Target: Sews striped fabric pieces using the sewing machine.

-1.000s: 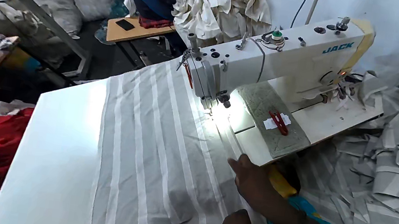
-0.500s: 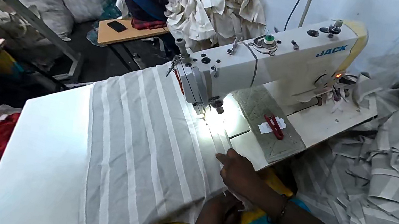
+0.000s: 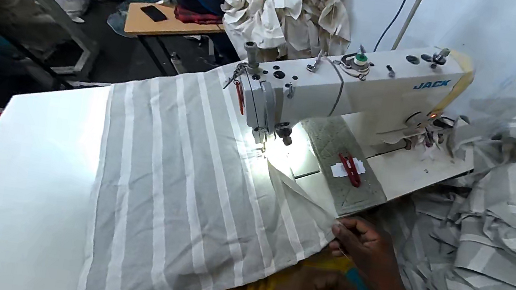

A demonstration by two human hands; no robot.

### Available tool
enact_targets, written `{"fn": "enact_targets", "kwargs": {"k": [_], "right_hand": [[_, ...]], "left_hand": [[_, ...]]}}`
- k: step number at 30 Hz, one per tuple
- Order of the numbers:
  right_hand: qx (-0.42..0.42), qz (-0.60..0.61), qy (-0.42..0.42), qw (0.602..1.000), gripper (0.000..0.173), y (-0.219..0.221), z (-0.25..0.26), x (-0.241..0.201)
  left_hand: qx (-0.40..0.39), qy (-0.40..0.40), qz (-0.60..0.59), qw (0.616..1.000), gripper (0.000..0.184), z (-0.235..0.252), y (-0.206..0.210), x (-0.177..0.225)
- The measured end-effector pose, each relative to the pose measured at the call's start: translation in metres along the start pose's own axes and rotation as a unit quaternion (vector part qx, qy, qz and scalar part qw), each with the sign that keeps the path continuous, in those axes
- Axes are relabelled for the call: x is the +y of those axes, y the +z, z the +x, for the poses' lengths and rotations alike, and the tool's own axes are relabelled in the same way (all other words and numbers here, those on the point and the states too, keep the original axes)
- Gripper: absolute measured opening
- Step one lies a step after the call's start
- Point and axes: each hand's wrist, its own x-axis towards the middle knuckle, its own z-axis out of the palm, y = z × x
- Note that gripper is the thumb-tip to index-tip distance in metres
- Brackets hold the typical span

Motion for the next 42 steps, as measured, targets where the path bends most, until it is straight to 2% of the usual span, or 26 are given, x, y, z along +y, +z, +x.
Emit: {"fn": "enact_targets", "kwargs": {"k": [1, 2, 4, 5, 7, 9, 11, 12, 14, 16, 17, 19, 20, 21, 22, 23, 25, 27, 28, 31, 33, 38, 42], "right_hand": [[0.011, 0.017, -0.003, 1.000, 0.013, -0.001, 0.002, -0.003], [0.018, 0.028, -0.008, 0.999, 0.015, -0.002, 0.003, -0.006], [0.033, 0.022, -0.024, 0.999, 0.015, -0.002, 0.005, -0.009], [0.050, -0.004, -0.048, 0.998, 0.014, -0.002, 0.006, -0.006], [0.113, -0.114, -0.160, 0.974, 0.011, 0.001, 0.006, 0.008], [0.167, -0.233, -0.292, 0.912, 0.013, 0.005, 0.004, 0.025], [0.185, -0.312, -0.386, 0.848, 0.013, 0.007, -0.001, 0.035], [0.181, -0.327, -0.412, 0.831, 0.013, 0.007, -0.002, 0.036], [0.158, -0.306, -0.420, 0.840, 0.017, 0.006, -0.005, 0.038], [0.132, -0.239, -0.366, 0.889, 0.019, 0.005, -0.006, 0.038], [0.112, -0.186, -0.303, 0.928, 0.019, 0.005, -0.007, 0.036], [0.036, -0.045, -0.084, 0.995, 0.020, 0.001, -0.005, 0.025], [0.010, 0.004, 0.001, 1.000, 0.019, -0.002, -0.002, 0.020], [0.009, 0.007, 0.024, 1.000, 0.018, -0.004, -0.001, 0.019], [0.032, -0.039, -0.019, 0.999, 0.016, -0.004, -0.001, 0.021], [0.075, -0.118, -0.113, 0.984, 0.015, -0.003, -0.001, 0.027], [0.148, -0.263, -0.316, 0.899, 0.015, 0.001, 0.002, 0.035], [0.142, -0.333, -0.437, 0.824, 0.013, 0.011, -0.003, 0.038], [0.118, -0.340, -0.473, 0.804, 0.012, 0.018, -0.009, 0.041], [0.047, -0.330, -0.513, 0.791, 0.014, 0.041, -0.022, 0.050], [0.029, -0.322, -0.511, 0.796, 0.016, 0.051, -0.027, 0.051], [0.036, -0.328, -0.488, 0.808, 0.022, 0.057, -0.030, 0.057], [0.033, -0.307, -0.503, 0.807, 0.021, 0.057, -0.018, 0.068]], "left_hand": [[0.054, -0.028, -0.093, 0.994, 0.053, 0.011, 0.004, -0.009], [0.124, -0.036, -0.196, 0.972, 0.056, 0.021, 0.008, -0.017], [0.279, -0.001, -0.371, 0.886, 0.039, 0.034, 0.013, -0.025], [0.330, 0.024, -0.418, 0.846, 0.029, 0.035, 0.012, -0.027], [0.371, 0.051, -0.440, 0.816, 0.013, 0.030, 0.013, -0.028], [0.359, 0.066, -0.431, 0.825, 0.011, 0.022, 0.016, -0.029], [0.345, 0.077, -0.415, 0.839, 0.011, 0.017, 0.017, -0.029], [0.336, 0.083, -0.412, 0.843, 0.011, 0.015, 0.015, -0.030], [0.309, 0.092, -0.424, 0.846, 0.011, 0.011, 0.013, -0.033], [0.292, 0.092, -0.432, 0.848, 0.009, 0.010, 0.011, -0.033], [0.292, 0.087, -0.426, 0.852, 0.009, 0.011, 0.010, -0.033], [0.308, 0.065, -0.373, 0.873, 0.006, 0.012, 0.005, -0.030], [0.322, 0.045, -0.325, 0.888, 0.005, 0.010, 0.001, -0.030], [0.335, 0.031, -0.298, 0.893, 0.007, 0.007, -0.004, -0.032], [0.350, 0.034, -0.303, 0.886, 0.010, 0.001, -0.008, -0.037], [0.370, 0.042, -0.320, 0.871, 0.010, -0.005, -0.011, -0.041], [0.400, 0.043, -0.301, 0.865, 0.006, -0.016, -0.013, -0.041], [0.403, 0.013, -0.208, 0.891, 0.012, -0.028, -0.010, -0.035], [0.401, -0.004, -0.151, 0.904, 0.015, -0.034, -0.010, -0.033], [0.405, -0.066, -0.010, 0.912, 0.018, -0.049, -0.010, -0.021], [0.417, -0.104, 0.023, 0.903, 0.018, -0.055, -0.009, -0.013], [0.434, -0.059, -0.040, 0.898, 0.011, -0.061, -0.005, -0.012], [0.458, -0.076, -0.064, 0.883, 0.012, -0.061, 0.001, -0.004]]}}
